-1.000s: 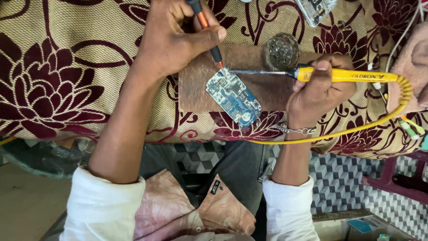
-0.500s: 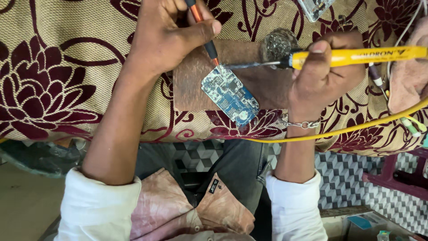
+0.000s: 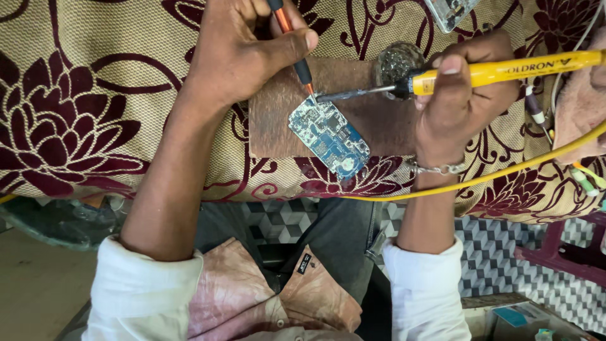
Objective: The person uses a soldering iron and a probe to work on a small circuit board placed on a wooden board. They repeatedly apply heat and touch various points on the board, occasionally dipping the soldering iron tip into a small container.
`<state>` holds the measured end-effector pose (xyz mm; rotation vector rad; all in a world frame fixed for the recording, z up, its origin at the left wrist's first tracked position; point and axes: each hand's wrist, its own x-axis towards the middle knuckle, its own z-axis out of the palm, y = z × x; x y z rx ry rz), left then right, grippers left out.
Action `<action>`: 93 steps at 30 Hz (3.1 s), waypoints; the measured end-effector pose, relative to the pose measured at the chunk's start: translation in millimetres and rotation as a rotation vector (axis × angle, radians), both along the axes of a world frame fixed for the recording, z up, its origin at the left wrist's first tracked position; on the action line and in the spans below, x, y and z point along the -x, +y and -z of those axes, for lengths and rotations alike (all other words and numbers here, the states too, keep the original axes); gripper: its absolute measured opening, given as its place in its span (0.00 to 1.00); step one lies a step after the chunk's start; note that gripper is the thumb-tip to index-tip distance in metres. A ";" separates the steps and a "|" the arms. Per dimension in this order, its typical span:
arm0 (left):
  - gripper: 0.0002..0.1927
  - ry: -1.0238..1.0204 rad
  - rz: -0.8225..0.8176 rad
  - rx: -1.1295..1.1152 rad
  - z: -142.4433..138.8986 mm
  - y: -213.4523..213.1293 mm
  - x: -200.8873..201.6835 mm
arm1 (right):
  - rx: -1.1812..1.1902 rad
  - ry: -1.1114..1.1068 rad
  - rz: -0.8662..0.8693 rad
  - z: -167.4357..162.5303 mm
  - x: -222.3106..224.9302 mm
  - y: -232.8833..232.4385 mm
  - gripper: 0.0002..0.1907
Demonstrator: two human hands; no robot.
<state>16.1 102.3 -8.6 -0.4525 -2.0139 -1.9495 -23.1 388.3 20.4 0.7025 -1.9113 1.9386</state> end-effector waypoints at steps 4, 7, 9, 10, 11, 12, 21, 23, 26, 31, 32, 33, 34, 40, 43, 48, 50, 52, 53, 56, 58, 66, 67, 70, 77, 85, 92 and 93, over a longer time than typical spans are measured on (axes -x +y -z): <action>0.07 -0.045 0.018 0.002 -7.6 0.4 1.9 | 0.235 -0.134 0.010 15.7 2.3 -6.3 0.16; 0.06 -0.077 0.012 -0.056 -12.3 1.8 -0.6 | 0.341 -0.244 0.057 20.3 -1.0 -3.9 0.15; 0.06 -0.075 0.025 -0.085 -13.6 3.0 -2.7 | 0.383 -0.281 0.060 19.9 -2.7 -0.9 0.14; 0.06 -0.063 0.041 -0.088 -14.3 1.6 -2.3 | 0.383 -0.279 0.055 19.5 -2.5 -0.2 0.14; 0.06 -0.049 0.055 -0.089 -14.7 0.3 -1.8 | 0.384 -0.278 0.049 18.5 -2.3 0.1 0.13; 0.05 -0.103 0.059 -0.136 -14.5 0.7 -1.2 | 0.371 -0.270 0.046 18.4 -1.7 -0.8 0.11; 0.06 -0.060 0.032 -0.082 -5.3 -0.6 -0.6 | 0.321 -0.189 0.044 19.2 -4.9 -2.1 0.13; 0.06 -0.093 0.061 -0.136 -3.5 -0.7 0.4 | 0.341 -0.181 0.056 20.3 -4.5 -1.6 0.12; 0.07 -0.016 0.027 -0.080 -2.2 0.5 1.3 | 0.382 -0.176 0.091 21.5 -4.1 -1.3 0.10; 0.05 -0.046 0.011 -0.050 -3.7 0.1 -0.1 | 0.380 -0.129 0.020 19.6 -8.7 -2.3 0.12; 0.05 -0.031 0.009 -0.042 -4.3 -0.5 0.4 | 0.383 -0.126 0.005 19.0 -9.0 -2.6 0.12; 0.05 -0.027 0.013 -0.052 -4.8 -0.4 0.7 | 0.383 -0.127 0.010 18.2 -9.1 -2.8 0.12; 0.06 -0.027 0.017 -0.063 -4.9 0.4 0.5 | 0.383 -0.129 0.014 17.9 -10.0 -2.7 0.13; 0.07 -0.006 0.018 -0.056 -3.8 0.2 0.1 | 0.369 -0.153 0.025 17.9 -11.1 -0.7 0.14; 0.07 0.034 0.017 -0.074 -2.0 2.7 1.5 | 0.370 -0.151 0.015 19.5 -9.3 0.9 0.12; 0.07 0.013 0.028 -0.083 -1.9 2.6 1.6 | 0.385 -0.159 0.023 23.6 -6.6 2.8 0.11; 0.07 -0.033 0.002 -0.036 -2.6 2.1 0.1 | 0.375 -0.149 -0.009 24.4 -6.8 5.3 0.12; 0.07 0.043 0.019 -0.049 -3.4 2.5 2.3 | 0.370 -0.134 -0.015 25.8 -6.2 5.6 0.12; 0.07 0.080 0.027 -0.055 -3.8 2.8 3.0 | 0.373 -0.130 -0.009 26.4 -5.8 5.5 0.12; 0.07 0.000 0.014 -0.052 -4.6 2.2 1.3 | 0.383 -0.134 0.030 26.7 -5.5 5.6 0.13; 0.07 0.016 0.017 -0.055 -5.1 2.9 1.5 | 0.366 -0.131 0.001 25.9 -6.4 5.5 0.13; 0.07 -0.012 -0.013 -0.067 -6.5 5.5 -0.3 | 0.348 -0.125 0.040 22.6 -6.3 3.1 0.13; 0.07 -0.032 -0.014 -0.063 -6.6 4.9 -0.5 | 0.356 -0.125 0.034 22.3 -6.2 2.9 0.12; 0.07 -0.019 -0.003 -0.049 -7.3 4.6 1.0 | 0.376 -0.129 0.019 22.5 -5.9 3.4 0.12; 0.07 -0.070 -0.015 -0.059 -6.7 5.0 -0.6 | 0.358 -0.160 0.047 22.6 -4.6 4.1 0.16; 0.08 0.013 0.003 -0.052 -1.8 4.3 2.4 | 0.357 -0.182 0.009 23.0 -4.7 4.3 0.15; 0.08 0.150 -0.002 -0.037 -2.1 4.6 3.2 | 0.340 -0.165 0.036 24.5 -1.9 1.5 0.20; 0.07 0.105 -0.002 -0.041 -2.6 4.2 3.2 | 0.341 -0.165 0.052 24.2 -2.3 1.1 0.19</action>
